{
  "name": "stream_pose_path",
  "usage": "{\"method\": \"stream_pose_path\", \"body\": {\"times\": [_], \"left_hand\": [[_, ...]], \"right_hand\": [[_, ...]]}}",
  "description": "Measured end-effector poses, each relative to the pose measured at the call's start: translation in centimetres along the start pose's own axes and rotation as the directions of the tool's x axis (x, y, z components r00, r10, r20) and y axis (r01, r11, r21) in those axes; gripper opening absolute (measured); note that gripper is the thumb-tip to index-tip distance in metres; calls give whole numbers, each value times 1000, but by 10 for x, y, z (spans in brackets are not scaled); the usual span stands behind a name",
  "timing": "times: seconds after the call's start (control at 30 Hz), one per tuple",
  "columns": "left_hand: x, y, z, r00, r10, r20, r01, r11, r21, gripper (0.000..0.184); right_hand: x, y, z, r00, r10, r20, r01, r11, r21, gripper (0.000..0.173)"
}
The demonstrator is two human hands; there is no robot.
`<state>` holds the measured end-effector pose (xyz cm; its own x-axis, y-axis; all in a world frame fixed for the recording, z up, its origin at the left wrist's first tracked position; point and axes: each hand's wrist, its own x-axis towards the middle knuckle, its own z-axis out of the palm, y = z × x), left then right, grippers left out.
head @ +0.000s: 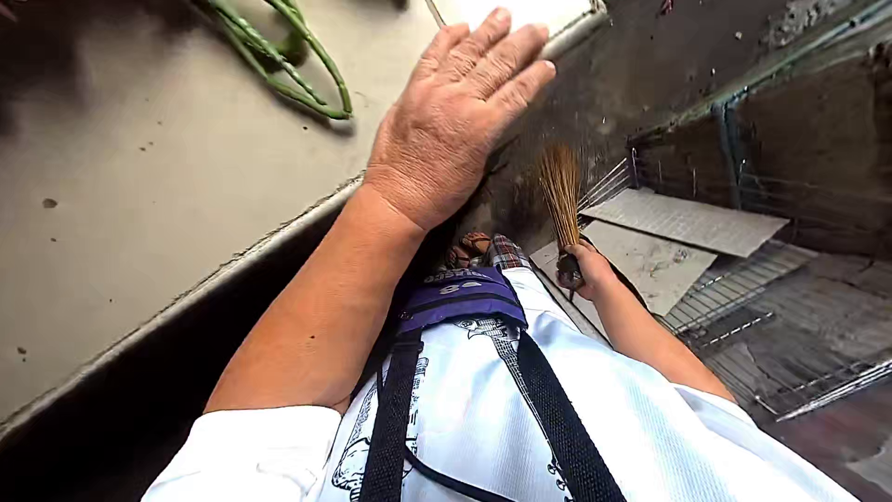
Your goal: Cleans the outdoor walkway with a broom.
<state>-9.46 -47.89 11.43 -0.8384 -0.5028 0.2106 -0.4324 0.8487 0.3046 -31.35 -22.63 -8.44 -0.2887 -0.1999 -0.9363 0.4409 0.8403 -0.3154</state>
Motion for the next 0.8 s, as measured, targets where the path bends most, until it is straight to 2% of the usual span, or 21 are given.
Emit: {"method": "stream_pose_path", "body": {"times": [0.07, 0.17, 0.23, 0.3, 0.37, 0.47, 0.5, 0.53, 0.6, 0.67, 0.73, 0.8], "left_hand": [[-1, 1, 0, 1000, -15, -15, 15, 1000, -4, 46], [-5, 2, 1, 999, -28, -33, 27, 1000, -12, 47], [-7, 2, 0, 999, -26, -36, 26, 1000, 1, 45], [-7, 3, -1, 1000, -21, -23, 21, 1000, 17, 43], [-6, 3, -2, 1000, -12, -25, 13, 1000, 28, 40], [-12, 8, -4, 999, -42, 12, 41, 998, 46, 38], [-15, 9, -5, 997, -59, 41, 57, 996, 63, 38], [-17, 8, -5, 996, -77, 48, 73, 995, 70, 37], [-23, 3, -3, 992, -119, 48, 117, 992, 43, 37], [-25, -3, -1, 990, -141, 25, 141, 990, 24, 36], [-27, -7, 2, 988, -151, 6, 151, 988, 9, 36], [-30, -8, 3, 987, -163, 7, 162, 987, 10, 36]], "right_hand": [[-22, 8, 20, 996, 38, 85, -53, 983, 174, 48], [-34, 17, 42, 942, 190, 276, -270, 918, 290, 38], [-19, 13, 50, 885, 304, 352, -424, 839, 341, 39], [12, 3, 49, 861, 366, 353, -487, 794, 365, 36], [50, -16, 38, 916, 328, 230, -395, 836, 382, 33], [106, -39, 3, 990, 142, 15, -136, 903, 407, 36], [119, -38, -3, 999, 31, -41, -16, 944, 329, 39], [129, -29, -8, 995, -91, -45, 98, 973, 210, 51], [121, 5, -9, 979, -205, -9, 205, 978, 42, 66], [75, 31, -2, 984, -173, 42, 168, 980, 105, 64], [32, 43, -3, 981, -60, 185, -2, 948, 320, 51], [18, 34, -15, 960, 89, 266, -206, 866, 455, 40]]}}
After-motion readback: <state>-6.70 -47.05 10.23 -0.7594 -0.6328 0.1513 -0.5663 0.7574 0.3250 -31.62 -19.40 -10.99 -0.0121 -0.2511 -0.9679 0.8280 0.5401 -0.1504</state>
